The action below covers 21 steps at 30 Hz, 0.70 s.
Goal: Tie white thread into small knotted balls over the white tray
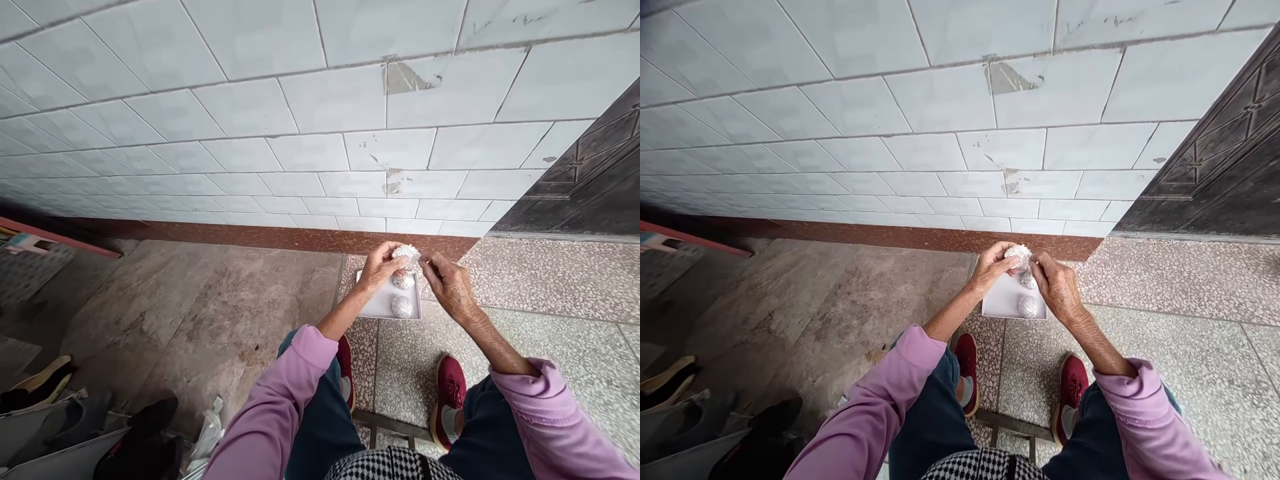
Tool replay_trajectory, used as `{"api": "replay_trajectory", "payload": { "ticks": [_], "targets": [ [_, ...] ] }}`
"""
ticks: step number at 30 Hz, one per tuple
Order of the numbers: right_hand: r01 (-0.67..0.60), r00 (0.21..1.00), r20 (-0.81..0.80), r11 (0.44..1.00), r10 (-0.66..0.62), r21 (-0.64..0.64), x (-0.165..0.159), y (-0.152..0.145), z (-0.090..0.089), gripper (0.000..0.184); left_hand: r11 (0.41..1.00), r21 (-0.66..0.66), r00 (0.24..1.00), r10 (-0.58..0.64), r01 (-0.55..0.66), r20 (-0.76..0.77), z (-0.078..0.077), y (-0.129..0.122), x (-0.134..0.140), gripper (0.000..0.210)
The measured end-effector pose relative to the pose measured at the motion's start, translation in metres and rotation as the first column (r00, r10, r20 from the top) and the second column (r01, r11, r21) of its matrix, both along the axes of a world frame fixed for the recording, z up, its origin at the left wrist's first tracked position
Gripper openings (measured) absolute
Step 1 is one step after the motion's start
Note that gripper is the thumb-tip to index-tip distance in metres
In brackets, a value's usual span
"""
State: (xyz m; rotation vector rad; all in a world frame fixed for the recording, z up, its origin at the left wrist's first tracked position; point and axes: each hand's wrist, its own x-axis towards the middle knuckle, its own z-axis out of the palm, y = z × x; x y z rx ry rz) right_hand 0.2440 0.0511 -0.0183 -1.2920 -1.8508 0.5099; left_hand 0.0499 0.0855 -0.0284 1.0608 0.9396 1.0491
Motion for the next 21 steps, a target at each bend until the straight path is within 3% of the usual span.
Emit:
{"api": "replay_trajectory", "payload": {
  "ticks": [4,8,11,14,18,21],
  "targets": [
    [-0.125,0.975,-0.202,0.981,0.093,-0.148,-0.004,-0.001,0.004,0.051,0.996,-0.094,0.985,0.026,-0.010,0.169,0.009,0.001,-0.002,0.066],
    [-0.329,0.898,-0.396,0.890,0.191,-0.316,0.006,0.012,0.005,0.062,0.975,-0.158,0.954,-0.110,0.158,0.277,0.018,-0.004,-0.009,0.064],
    [-0.359,0.893,-0.394,0.869,0.216,-0.339,0.017,0.023,0.004,0.067,0.916,-0.114,0.917,-0.365,0.385,0.159,0.018,-0.006,-0.015,0.057],
    [-0.275,0.932,-0.312,0.920,0.184,-0.279,0.023,0.026,0.007,0.071,0.867,-0.073,0.865,-0.497,0.492,-0.072,0.011,-0.007,-0.014,0.048],
    [-0.138,0.984,-0.137,0.972,0.113,-0.192,0.014,0.010,0.019,0.063,0.944,-0.040,0.934,-0.331,0.329,-0.134,0.003,-0.004,-0.006,0.051],
    [-0.143,0.986,-0.103,0.979,0.129,-0.146,0.004,-0.004,0.028,0.051,0.987,-0.045,0.985,-0.159,0.156,-0.069,0.005,-0.002,-0.002,0.055]
  ]
}}
